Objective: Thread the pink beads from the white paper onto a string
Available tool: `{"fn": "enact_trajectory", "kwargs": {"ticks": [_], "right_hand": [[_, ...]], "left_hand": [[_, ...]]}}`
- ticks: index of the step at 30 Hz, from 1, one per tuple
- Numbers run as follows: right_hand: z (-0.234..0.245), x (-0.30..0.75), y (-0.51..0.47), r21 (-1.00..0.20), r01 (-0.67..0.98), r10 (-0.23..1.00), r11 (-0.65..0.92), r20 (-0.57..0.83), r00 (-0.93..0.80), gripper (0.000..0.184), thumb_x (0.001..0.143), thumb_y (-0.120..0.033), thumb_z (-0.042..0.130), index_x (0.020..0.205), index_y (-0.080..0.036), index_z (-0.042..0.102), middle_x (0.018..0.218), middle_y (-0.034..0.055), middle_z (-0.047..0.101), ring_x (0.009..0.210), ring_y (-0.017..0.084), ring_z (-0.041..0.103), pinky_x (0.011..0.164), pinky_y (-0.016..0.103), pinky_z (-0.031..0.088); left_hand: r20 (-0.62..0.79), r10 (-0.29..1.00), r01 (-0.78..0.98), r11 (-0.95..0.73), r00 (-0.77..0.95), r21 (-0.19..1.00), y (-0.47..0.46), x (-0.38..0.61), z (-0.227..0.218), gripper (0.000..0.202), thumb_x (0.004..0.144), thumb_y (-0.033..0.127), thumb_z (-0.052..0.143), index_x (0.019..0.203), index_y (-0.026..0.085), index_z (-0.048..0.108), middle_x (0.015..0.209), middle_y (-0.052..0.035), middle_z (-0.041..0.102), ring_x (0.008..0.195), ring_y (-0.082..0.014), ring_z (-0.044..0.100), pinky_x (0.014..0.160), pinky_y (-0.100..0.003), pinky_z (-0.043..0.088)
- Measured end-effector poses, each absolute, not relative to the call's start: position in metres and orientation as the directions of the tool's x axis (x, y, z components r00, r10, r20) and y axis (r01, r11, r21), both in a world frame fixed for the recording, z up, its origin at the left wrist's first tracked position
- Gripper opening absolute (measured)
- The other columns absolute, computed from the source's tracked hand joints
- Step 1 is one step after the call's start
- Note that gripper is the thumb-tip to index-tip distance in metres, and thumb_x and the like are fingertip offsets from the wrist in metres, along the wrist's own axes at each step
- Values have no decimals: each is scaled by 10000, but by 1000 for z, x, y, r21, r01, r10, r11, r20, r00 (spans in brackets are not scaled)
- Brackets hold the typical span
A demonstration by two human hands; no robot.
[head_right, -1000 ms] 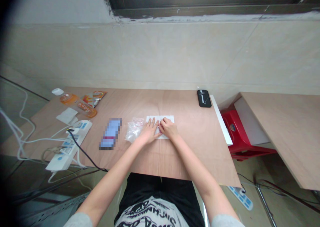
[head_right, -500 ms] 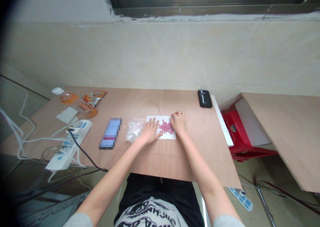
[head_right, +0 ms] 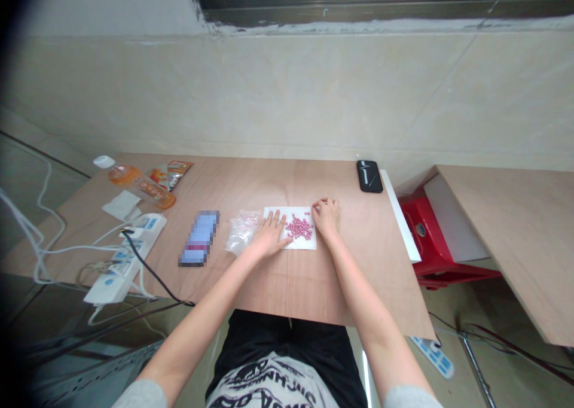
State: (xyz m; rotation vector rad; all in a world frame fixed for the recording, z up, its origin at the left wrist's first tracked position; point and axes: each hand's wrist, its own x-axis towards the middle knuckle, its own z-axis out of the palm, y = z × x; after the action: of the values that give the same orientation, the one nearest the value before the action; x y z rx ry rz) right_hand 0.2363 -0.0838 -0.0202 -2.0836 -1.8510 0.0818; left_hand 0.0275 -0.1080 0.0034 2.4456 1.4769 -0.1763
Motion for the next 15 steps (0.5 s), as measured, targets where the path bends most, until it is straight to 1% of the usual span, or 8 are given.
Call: {"fn": "enact_trajectory", "kwargs": {"ticks": [3,6,9,15], "right_hand": [[-21,236,-84,-315,946,969,-74,203,144,259,863,-299,455,892,-190,688,1053,118,557,971,273,404,812,358,309],[-23,235,-83,-289,955,970,-70,205,133,268,877,-291,430,898,-180,673,1070,129,549,981,280,400,800,361,311],[-24,235,-81,-261,963,972,-69,201,124,282,888,-287,405,920,-173,661,1090,137,539,987,283,398,795,366,312],[-25,239,-76,-251,965,968,-82,210,137,282,888,-296,406,911,-168,657,1072,147,544,980,293,405,795,374,311]], "left_hand": [[-235,847,878,-448,478,171,-108,27,3,771,846,596,353,1440,126,212,1517,-164,125,1396,-334,89,1108,-483,157],[-220,849,876,-451,480,167,-107,28,1,779,842,611,345,1441,129,213,1516,-167,127,1396,-334,92,1108,-486,150],[-229,849,879,-445,475,172,-105,28,-1,787,841,617,340,1445,135,193,1518,-165,114,1397,-336,81,1100,-492,172],[-220,848,875,-455,483,167,-97,31,-5,801,836,623,350,1446,131,186,1521,-164,113,1398,-333,76,1103,-474,171]]}}
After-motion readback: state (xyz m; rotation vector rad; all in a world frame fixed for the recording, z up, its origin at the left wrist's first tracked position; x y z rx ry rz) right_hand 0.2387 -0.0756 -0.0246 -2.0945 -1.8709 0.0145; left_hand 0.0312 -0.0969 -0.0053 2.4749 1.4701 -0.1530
